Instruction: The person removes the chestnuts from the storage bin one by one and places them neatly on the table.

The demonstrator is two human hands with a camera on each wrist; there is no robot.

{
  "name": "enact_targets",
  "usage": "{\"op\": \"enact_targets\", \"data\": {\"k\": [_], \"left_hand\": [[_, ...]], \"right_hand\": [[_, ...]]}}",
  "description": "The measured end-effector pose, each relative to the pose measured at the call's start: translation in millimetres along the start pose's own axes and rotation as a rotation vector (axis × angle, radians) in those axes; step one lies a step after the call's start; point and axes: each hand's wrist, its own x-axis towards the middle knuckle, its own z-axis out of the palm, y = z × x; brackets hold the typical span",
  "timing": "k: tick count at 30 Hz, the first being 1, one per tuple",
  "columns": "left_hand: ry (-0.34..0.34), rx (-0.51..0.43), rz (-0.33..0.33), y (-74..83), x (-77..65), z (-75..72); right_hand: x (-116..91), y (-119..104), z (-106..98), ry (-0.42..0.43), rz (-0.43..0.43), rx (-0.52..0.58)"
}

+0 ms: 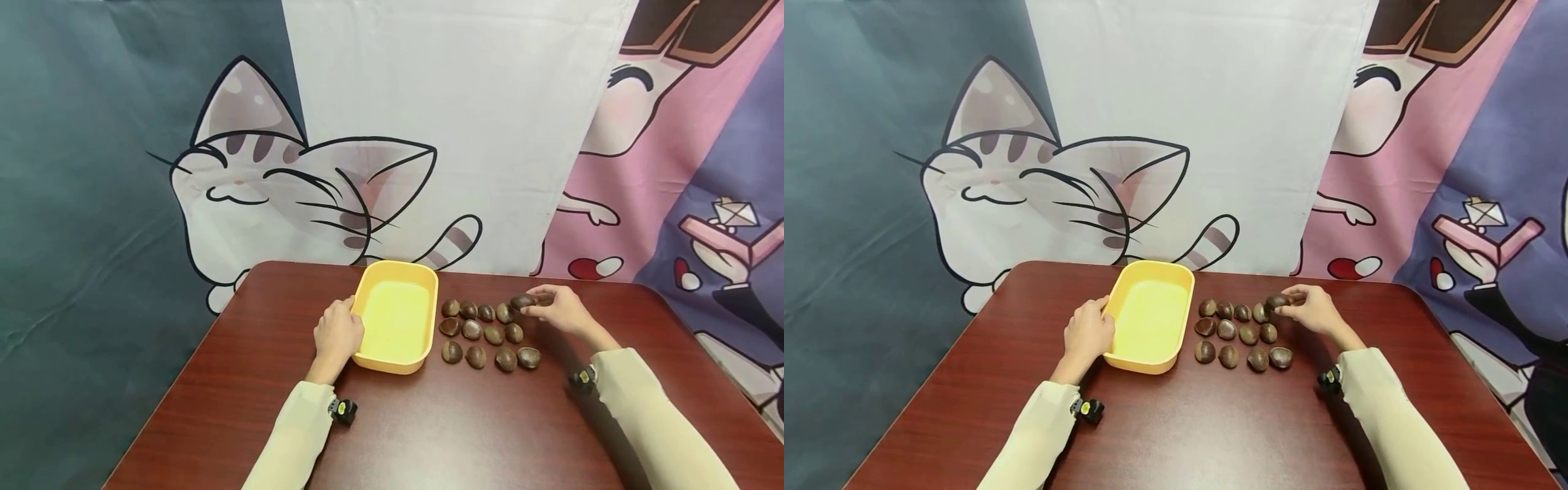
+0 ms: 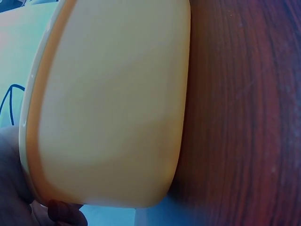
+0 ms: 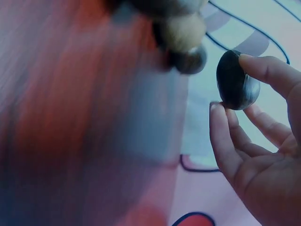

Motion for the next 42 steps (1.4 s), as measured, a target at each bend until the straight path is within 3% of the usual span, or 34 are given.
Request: {"op": "enact_targets", "data": {"k": [7,29,42], "left_hand": [[-0.01,0.006,-0.015,-0.8,-0.7,1.6],[0.002,0.005,-0.007,-3.3,0.4,-2.1],[-0.03,0.012,-0.02,-7.5,1.5,-5.6]], "right_hand": [[-7,14,2,0.04,0.053,-0.122],[-10,14,7,0.042,0.105,-0.155],[-7,14,11,0.004,0.148,-0.123]]}}
